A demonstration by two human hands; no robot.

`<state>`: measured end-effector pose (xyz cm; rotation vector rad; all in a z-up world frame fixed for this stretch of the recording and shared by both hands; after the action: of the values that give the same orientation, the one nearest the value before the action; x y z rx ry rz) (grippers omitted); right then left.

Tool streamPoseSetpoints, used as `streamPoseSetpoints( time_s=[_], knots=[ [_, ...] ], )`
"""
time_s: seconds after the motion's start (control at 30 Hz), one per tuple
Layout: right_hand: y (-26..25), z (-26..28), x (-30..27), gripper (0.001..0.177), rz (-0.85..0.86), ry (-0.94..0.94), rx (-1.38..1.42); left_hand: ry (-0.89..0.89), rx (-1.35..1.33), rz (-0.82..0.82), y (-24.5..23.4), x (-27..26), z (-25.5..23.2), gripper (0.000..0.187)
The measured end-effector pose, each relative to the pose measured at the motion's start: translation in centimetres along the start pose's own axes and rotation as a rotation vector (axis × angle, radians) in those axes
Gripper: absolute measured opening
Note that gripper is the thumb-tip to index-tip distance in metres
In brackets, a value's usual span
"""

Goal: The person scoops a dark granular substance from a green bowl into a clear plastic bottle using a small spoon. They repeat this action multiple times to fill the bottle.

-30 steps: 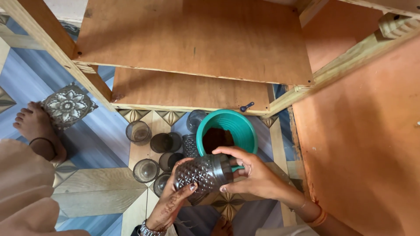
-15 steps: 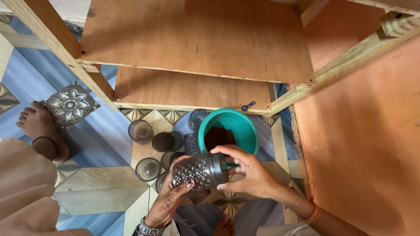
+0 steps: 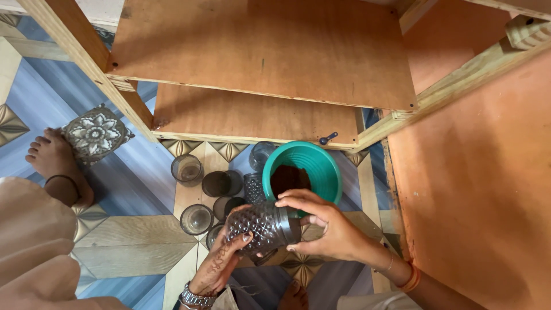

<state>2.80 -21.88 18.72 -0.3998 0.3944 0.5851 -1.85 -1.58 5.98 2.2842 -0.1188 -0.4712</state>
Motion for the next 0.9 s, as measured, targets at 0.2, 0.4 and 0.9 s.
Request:
streamPoseSetpoints(
  time_s=[0.2,0.4,0.9],
  knots=[
    [-0.2,0.3,-0.1,0.074,0.012,0.009,-0.117,-0.079,-0.046,-0.016,-1.4,-0.1,1.5,0.070],
    [0.0,1.4,-0.6,0.074,0.017,0.051,-0.232,-0.121,-0.115,0.006,-3.1,0.1,3.5,0.068],
    [-1.4,6.4,-4.1,0.080,-0.159,-0.069,-0.865,0.811,1.737,-0.154,4.8,2.7,-12.5,0.088]
  ],
)
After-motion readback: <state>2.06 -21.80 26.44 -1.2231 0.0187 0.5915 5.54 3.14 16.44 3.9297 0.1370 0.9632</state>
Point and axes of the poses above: each hand's wrist, its own x-axis towards the middle knuckle, its own y-axis out of the palm, z = x × y, the point moved 4 cm from there along x, towards the middle knuckle, and after that the axes turned 15 degrees about y, right-handed, at the moved point
